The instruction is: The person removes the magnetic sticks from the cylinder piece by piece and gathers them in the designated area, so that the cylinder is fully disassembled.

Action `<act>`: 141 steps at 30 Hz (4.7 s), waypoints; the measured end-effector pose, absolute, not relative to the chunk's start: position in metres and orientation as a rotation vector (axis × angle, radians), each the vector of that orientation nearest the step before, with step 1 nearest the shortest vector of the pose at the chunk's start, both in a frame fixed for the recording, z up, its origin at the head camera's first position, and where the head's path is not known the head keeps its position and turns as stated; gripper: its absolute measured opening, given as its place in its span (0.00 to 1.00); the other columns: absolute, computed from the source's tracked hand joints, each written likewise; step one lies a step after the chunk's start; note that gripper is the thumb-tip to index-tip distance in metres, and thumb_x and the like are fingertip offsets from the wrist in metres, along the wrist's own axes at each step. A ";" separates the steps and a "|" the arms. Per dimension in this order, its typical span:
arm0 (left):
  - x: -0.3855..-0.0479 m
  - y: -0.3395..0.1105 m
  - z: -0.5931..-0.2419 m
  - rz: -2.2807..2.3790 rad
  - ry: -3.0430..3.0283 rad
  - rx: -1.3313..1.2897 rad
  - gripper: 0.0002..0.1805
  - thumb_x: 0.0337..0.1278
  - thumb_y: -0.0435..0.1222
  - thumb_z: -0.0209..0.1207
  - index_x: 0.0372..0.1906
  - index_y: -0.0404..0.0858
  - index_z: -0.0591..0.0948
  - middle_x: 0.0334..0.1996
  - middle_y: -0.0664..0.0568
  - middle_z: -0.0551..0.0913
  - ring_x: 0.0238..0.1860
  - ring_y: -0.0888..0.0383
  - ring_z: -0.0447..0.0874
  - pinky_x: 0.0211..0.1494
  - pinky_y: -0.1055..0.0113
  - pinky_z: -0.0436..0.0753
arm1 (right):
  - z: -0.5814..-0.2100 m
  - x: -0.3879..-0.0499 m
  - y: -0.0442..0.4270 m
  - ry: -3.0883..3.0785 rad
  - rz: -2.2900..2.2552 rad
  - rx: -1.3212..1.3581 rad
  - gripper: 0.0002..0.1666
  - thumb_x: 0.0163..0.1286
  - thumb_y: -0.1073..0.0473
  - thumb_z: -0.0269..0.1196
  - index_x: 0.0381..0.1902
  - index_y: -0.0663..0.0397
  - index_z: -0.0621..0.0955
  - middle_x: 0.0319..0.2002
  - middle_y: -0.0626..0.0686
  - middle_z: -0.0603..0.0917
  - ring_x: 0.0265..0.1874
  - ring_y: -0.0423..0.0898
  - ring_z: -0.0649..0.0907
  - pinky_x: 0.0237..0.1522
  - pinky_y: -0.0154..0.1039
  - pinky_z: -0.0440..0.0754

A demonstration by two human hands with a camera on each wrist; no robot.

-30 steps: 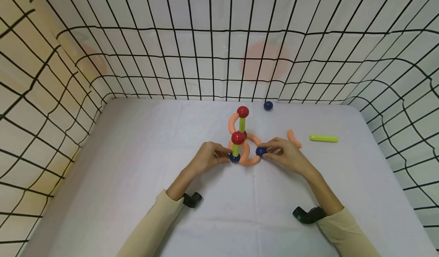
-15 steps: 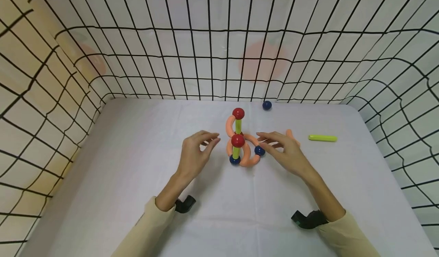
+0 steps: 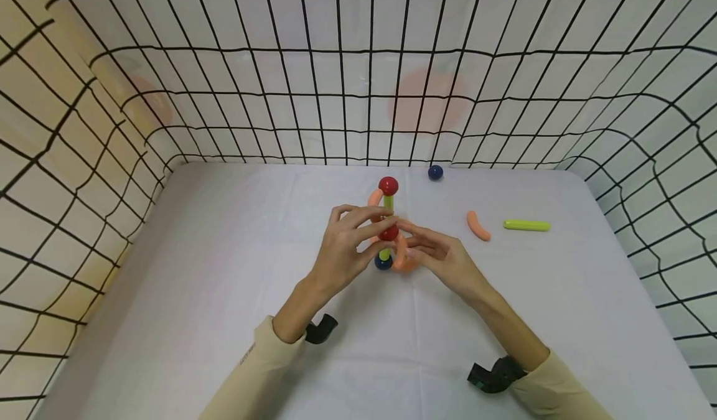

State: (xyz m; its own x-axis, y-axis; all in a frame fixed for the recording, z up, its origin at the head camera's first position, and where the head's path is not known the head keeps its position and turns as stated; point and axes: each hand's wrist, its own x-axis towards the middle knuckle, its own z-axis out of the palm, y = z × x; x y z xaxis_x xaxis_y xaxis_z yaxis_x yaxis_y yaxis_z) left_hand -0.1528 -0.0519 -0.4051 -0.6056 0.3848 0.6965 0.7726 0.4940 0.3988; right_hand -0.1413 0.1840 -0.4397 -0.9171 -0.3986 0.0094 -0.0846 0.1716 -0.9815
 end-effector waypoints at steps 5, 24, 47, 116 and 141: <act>-0.152 -0.052 -0.406 -0.953 -2.190 -0.992 0.22 0.46 0.31 0.79 0.51 0.38 0.90 0.49 0.48 0.90 0.50 0.56 0.88 0.61 0.51 0.76 | -0.439 -0.140 0.186 2.213 -1.825 -0.465 0.32 0.75 0.60 0.65 0.75 0.51 0.73 0.63 0.60 0.82 0.57 0.40 0.86 0.59 0.30 0.83; -0.155 -0.051 -0.407 -0.965 -2.221 -1.019 0.24 0.50 0.30 0.76 0.56 0.34 0.88 0.53 0.48 0.91 0.53 0.54 0.89 0.60 0.54 0.78 | -0.430 -0.147 0.200 2.179 -1.863 -0.639 0.24 0.81 0.62 0.57 0.71 0.56 0.76 0.60 0.43 0.85 0.51 0.45 0.82 0.51 0.30 0.81; -0.150 -0.051 -0.405 -0.904 -2.268 -0.986 0.26 0.51 0.29 0.76 0.58 0.36 0.87 0.55 0.49 0.90 0.57 0.54 0.87 0.62 0.55 0.78 | -0.441 -0.177 0.263 2.966 -1.515 -0.137 0.19 0.70 0.53 0.71 0.55 0.55 0.89 0.49 0.60 0.89 0.42 0.35 0.78 0.35 0.19 0.75; -0.152 -0.053 -0.403 -0.919 -2.261 -1.042 0.27 0.50 0.26 0.76 0.59 0.35 0.86 0.57 0.47 0.89 0.59 0.54 0.87 0.64 0.55 0.79 | -0.464 -0.189 0.258 3.232 -0.962 -0.073 0.15 0.64 0.62 0.74 0.47 0.64 0.90 0.33 0.65 0.88 0.31 0.57 0.84 0.25 0.35 0.70; -0.155 -0.056 -0.401 -0.971 -2.238 -1.108 0.29 0.47 0.25 0.77 0.59 0.33 0.85 0.58 0.45 0.88 0.62 0.52 0.86 0.70 0.51 0.78 | -0.443 -0.174 0.211 2.792 -1.401 -0.473 0.21 0.67 0.59 0.73 0.57 0.55 0.87 0.53 0.55 0.88 0.40 0.47 0.85 0.36 0.33 0.82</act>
